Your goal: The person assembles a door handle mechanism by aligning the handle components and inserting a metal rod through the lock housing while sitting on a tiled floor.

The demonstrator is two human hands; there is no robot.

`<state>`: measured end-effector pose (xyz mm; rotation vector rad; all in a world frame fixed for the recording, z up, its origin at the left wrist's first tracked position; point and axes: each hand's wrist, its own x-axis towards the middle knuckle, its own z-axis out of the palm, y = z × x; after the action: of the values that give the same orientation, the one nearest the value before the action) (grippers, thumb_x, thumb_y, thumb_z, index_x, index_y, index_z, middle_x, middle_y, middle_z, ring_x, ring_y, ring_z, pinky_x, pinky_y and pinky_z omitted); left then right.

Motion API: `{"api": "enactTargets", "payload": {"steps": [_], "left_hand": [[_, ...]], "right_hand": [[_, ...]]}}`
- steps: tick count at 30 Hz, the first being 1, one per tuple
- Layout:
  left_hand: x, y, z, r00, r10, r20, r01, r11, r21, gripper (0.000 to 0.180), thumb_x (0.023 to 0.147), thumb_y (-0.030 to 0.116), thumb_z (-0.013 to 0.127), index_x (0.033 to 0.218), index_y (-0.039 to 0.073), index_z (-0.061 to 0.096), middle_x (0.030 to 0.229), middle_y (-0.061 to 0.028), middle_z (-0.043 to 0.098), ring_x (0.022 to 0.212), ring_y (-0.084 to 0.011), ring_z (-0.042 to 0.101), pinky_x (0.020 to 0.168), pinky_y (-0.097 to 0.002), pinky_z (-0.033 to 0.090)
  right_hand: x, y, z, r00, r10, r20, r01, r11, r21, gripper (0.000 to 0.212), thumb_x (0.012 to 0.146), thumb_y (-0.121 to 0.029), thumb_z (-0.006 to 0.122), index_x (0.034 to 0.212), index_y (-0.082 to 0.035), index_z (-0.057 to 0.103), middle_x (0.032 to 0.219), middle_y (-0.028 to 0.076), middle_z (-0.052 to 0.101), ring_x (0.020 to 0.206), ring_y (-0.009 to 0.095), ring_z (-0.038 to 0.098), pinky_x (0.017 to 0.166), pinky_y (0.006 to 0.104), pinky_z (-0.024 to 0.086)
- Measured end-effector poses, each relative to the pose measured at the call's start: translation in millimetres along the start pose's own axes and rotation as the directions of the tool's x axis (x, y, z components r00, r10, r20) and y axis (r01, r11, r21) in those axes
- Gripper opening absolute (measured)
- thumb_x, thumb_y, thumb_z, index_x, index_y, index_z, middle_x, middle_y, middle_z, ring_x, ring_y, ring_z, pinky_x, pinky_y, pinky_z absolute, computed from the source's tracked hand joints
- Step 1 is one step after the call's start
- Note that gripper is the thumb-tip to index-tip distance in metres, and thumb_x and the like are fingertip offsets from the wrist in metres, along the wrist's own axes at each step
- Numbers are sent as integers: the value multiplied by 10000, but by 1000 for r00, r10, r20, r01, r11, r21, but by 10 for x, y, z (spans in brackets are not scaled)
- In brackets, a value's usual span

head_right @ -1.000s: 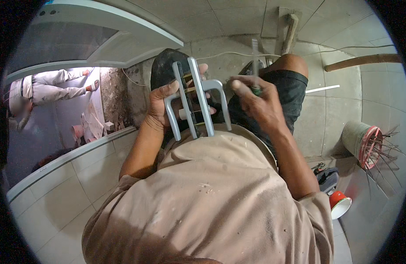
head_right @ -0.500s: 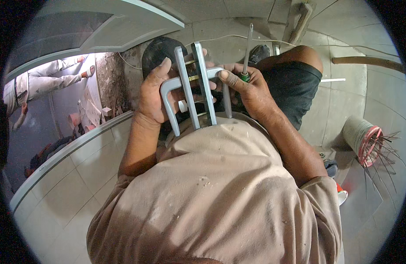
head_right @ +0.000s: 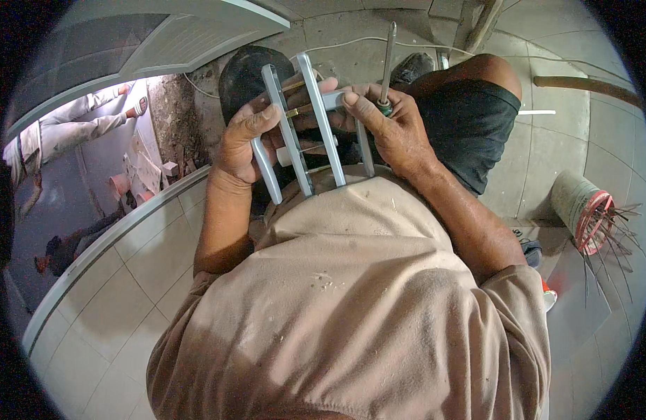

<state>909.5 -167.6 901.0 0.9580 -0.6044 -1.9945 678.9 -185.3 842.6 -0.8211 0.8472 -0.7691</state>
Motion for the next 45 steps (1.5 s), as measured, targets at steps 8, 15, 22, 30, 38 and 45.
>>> {"api": "enactTargets", "payload": {"steps": [8, 15, 22, 30, 38, 45], "left_hand": [[-57, 10, -42, 1000, -19, 16, 22, 981, -195, 789, 973, 272, 635, 1542, -84, 221, 1519, -333, 377, 1404, -451, 430, 974, -733, 477], [58, -150, -254, 964, 68, 257, 83, 843, -531, 880, 997, 352, 591, 1573, -71, 79, 1616, -346, 126, 1506, -467, 213, 971, -827, 373], [109, -224, -329, 915, 135, 381, 134, 788, -601, 928, 997, 452, 566, 1599, -1, 25, 1642, -305, 14, 1516, -498, 55, 900, -787, 453], [223, -226, -325, 848, 169, 503, 237, 727, -644, 895, 989, 422, 559, 1597, -11, 65, 1652, -284, -48, 1506, -526, -69, 893, -833, 405], [219, -206, -301, 822, 209, 530, 257, 694, -672, 885, 1015, 416, 510, 1594, -15, -2, 1648, -271, -125, 1486, -544, 146, 924, -824, 395], [310, -202, -382, 726, 264, 635, 294, 716, -633, 777, 1068, 329, 401, 1598, 14, -73, 1661, -191, -185, 1502, -468, 204, 1007, -756, 409]], "right_hand": [[22, -13, -86, 991, 74, -114, -69, 997, 46, 378, 982, -419, 671, 987, -43, 714, 712, -1, 626, 615, 74, 553, 565, 227, 445], [54, 31, -129, 976, 216, -3, -201, 915, 350, 326, 1019, -382, 602, 857, -100, 627, 672, -21, 611, 535, 52, 564, 508, 207, 482], [31, 38, -212, 966, 258, 16, -232, 840, 491, 303, 978, -363, 651, 968, -61, 667, 766, 22, 682, 588, 92, 633, 554, 226, 546], [10, -44, -288, 972, 234, -10, -200, 855, 479, 367, 960, -406, 677, 1024, -45, 680, 840, 51, 705, 674, 105, 666, 599, 237, 555], [-3, -14, -374, 974, 222, 53, -220, 856, 467, 401, 939, -407, 694, 1119, -49, 673, 915, 51, 705, 747, 108, 682, 666, 239, 586], [16, 18, -333, 972, 232, -39, -192, 880, 434, 412, 938, -452, 681, 1027, -50, 672, 860, 54, 686, 716, 113, 654, 656, 254, 557]]}}
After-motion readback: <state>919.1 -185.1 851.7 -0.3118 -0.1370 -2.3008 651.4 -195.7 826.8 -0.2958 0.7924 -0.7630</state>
